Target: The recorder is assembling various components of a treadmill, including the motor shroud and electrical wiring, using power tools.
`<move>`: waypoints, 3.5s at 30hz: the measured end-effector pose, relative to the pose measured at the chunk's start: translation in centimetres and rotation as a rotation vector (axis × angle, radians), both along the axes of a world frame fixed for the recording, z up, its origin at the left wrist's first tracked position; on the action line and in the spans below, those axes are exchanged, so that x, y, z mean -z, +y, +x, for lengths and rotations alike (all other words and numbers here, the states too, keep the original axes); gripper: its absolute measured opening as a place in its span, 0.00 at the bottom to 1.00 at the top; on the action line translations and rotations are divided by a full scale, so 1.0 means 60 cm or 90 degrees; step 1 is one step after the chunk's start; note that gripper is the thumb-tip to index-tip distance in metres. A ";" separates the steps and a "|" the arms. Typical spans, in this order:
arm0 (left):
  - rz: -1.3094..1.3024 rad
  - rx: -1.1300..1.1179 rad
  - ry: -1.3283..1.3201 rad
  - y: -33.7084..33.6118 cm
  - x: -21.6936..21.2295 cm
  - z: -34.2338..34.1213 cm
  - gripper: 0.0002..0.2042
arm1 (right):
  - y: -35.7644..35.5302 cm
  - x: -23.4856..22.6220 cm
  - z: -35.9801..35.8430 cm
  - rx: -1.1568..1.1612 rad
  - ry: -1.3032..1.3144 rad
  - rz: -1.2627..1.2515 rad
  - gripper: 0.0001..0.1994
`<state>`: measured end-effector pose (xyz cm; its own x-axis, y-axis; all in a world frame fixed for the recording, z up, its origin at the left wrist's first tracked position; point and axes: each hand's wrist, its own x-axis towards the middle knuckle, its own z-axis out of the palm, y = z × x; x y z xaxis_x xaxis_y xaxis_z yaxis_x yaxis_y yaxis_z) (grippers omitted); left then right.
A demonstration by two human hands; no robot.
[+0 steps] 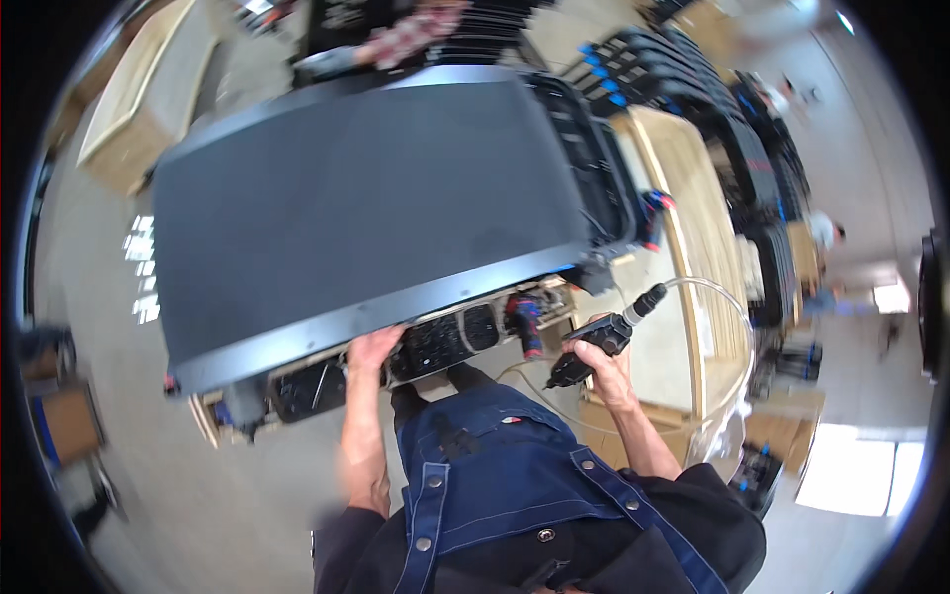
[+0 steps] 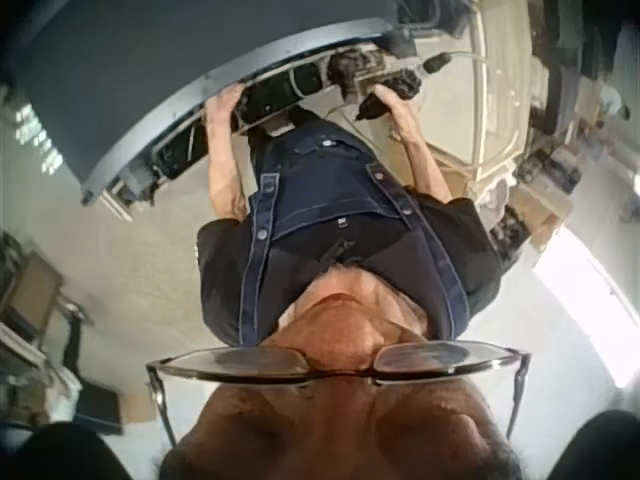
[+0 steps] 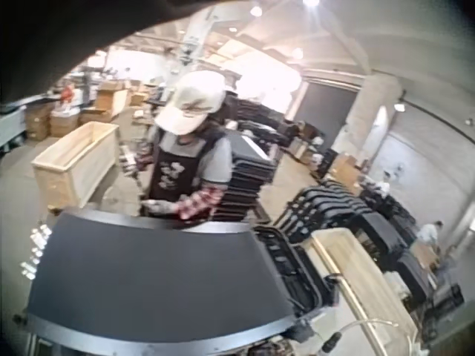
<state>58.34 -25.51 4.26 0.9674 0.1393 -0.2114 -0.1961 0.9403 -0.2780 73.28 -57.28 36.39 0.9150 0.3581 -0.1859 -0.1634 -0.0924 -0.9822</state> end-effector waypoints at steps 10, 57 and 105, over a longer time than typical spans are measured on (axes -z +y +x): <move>0.250 -0.003 0.313 -0.019 -0.041 -0.043 0.14 | -0.416 0.048 0.314 0.280 -0.202 -0.322 0.16; 1.440 0.481 0.962 -0.292 0.133 0.086 0.22 | -0.442 0.848 0.471 0.163 0.112 0.101 0.07; 0.289 0.219 0.107 -0.311 -0.332 0.061 0.10 | -0.021 -0.023 0.067 0.107 0.004 0.410 0.21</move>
